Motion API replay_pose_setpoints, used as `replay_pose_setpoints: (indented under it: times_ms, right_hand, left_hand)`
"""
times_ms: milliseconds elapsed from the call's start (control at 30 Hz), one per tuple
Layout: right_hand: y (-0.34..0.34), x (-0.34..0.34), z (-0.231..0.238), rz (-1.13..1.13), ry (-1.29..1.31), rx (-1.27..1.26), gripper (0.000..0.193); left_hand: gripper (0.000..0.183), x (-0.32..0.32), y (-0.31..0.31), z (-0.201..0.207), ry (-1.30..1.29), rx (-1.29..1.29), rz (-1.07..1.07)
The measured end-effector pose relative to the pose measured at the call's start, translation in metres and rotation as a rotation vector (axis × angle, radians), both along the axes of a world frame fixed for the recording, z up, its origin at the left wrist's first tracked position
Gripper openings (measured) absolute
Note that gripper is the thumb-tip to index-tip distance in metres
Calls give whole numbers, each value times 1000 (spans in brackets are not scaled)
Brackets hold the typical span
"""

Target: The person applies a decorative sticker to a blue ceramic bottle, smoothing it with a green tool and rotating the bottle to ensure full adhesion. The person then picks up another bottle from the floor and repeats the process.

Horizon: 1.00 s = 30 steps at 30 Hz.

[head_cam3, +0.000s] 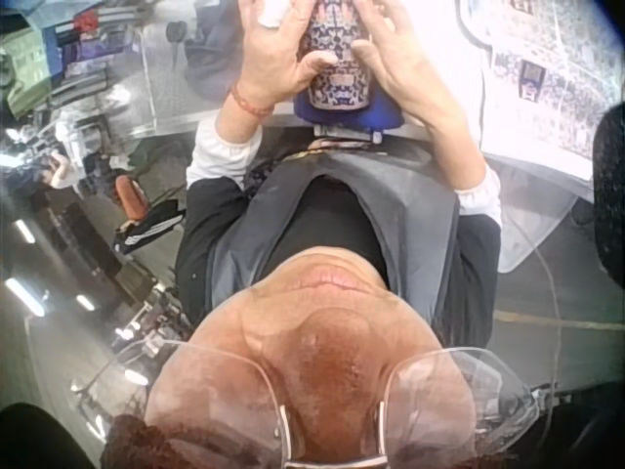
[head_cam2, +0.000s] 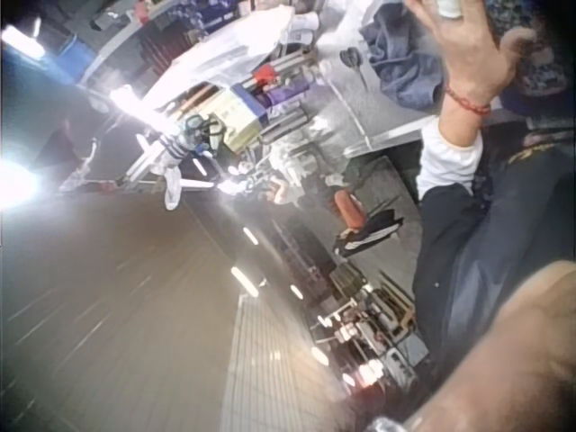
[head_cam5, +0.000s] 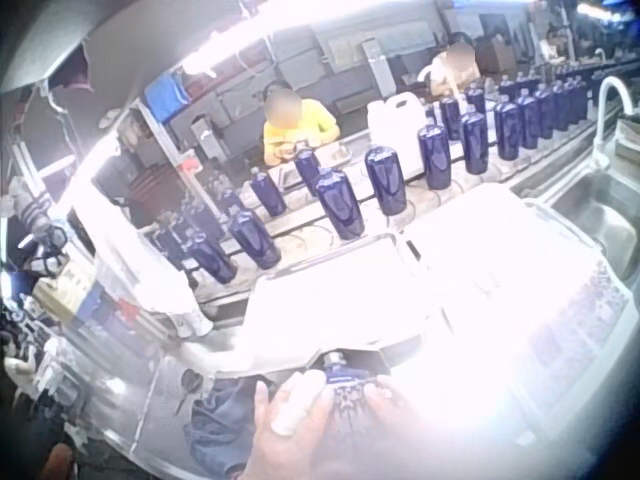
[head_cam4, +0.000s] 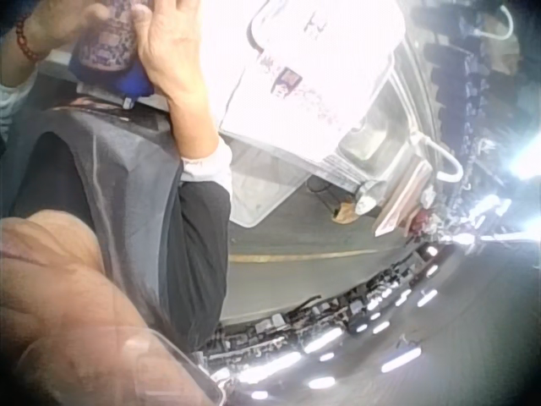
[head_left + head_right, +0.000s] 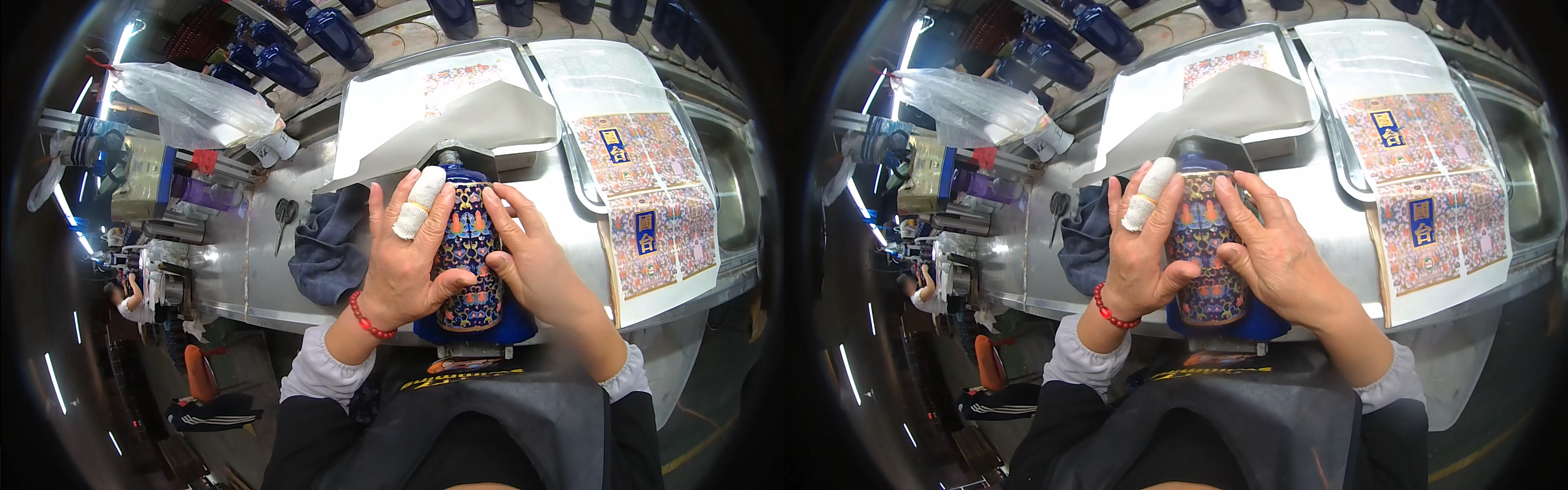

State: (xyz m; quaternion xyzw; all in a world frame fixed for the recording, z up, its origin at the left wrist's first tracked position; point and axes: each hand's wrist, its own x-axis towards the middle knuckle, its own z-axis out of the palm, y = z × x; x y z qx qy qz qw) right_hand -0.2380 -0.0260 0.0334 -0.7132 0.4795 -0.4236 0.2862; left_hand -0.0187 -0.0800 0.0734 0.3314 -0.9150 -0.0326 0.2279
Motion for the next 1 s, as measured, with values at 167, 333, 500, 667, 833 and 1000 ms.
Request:
replay_pose_setpoints:
  times_ms: [167, 333, 500, 667, 833, 1000]
  right_hand:
    - [-3, -1, 7, -10, 32, 2, 62]
    - [-5, 2, 11, -27, 58, 3, 61]
    - [-6, 2, 11, -39, 77, -6, 62]
    - [-8, 0, 12, -29, 23, 29, 61]
    - [-9, 1, 14, -37, 53, 29, 60]
    - [-7, 0, 17, -35, 72, -10, 59]
  left_hand:
    - [93, 1, -3, 0, 28, 33, -21]
    - [90, 2, -4, -2, 66, 73, -35]
    - [93, 2, -5, -1, 60, 59, -45]
    - [89, 3, -8, -1, 114, 90, -33]
    - [90, 4, -10, -1, 70, 55, -48]
    - [87, 4, -10, -3, 104, 77, -44]
